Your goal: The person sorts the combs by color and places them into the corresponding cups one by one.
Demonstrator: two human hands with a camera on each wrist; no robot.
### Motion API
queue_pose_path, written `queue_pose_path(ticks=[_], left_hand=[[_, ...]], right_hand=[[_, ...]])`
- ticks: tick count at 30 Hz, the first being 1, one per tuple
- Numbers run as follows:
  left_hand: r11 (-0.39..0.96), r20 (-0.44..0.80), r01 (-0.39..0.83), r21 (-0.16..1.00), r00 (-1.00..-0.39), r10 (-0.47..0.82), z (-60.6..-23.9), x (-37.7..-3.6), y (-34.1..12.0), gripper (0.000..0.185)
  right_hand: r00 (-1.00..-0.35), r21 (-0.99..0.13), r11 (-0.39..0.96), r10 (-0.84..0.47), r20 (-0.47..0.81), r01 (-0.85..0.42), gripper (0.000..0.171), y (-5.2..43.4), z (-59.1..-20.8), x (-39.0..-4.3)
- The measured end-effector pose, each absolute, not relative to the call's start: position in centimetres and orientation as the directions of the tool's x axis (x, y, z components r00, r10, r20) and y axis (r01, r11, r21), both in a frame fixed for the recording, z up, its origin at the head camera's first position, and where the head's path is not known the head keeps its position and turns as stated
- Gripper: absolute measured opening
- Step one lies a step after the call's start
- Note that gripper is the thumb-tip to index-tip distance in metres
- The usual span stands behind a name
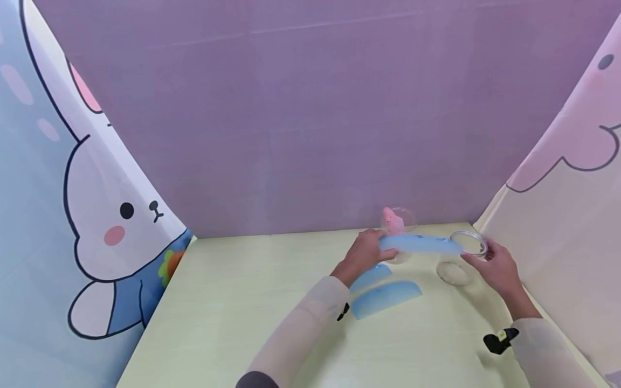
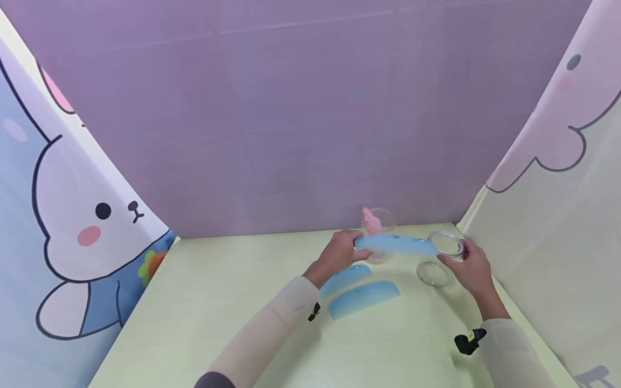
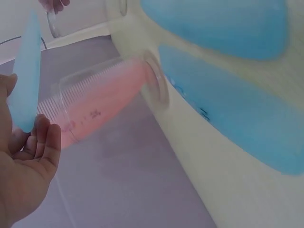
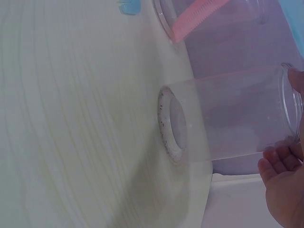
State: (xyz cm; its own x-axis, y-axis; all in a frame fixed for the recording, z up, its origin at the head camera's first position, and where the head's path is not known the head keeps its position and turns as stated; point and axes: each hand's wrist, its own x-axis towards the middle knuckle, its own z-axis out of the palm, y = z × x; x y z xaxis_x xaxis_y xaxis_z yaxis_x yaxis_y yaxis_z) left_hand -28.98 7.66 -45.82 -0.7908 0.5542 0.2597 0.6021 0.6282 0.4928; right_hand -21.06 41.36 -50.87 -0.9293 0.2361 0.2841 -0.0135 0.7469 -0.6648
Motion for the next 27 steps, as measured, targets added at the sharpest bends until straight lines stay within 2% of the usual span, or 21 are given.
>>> queue_pose_path(ticks=[4,10,17,27], left_hand=[[0.651,0.248,0.567,0.505,-0.818,0.519,-45.3,-28.6,8.9,0.047],[0.681,0.223,0.507,0.528,-0.857,0.465,-44.8,-27.5,10.1,0.037],[0.724,0.316,0.544,0.424,-0.838,0.445,-44.5,-26.6,11.3,0.044],[0.677,0.332,0.565,0.471,-0.825,0.457,-43.1,-26.0,13.1,0.058]], right_hand=[[-0.924,-0.660,0.751,0.246,0.292,-0.009,0.066,41.3,-50.5,-20.9],[-0.925,-0.661,0.751,0.246,0.289,-0.007,0.066,40.9,-50.4,-20.8],[-0.926,-0.666,0.746,0.250,0.282,-0.001,0.069,40.9,-50.6,-20.6],[-0.924,-0.674,0.739,0.248,0.290,-0.014,0.070,40.6,-50.3,-20.5]])
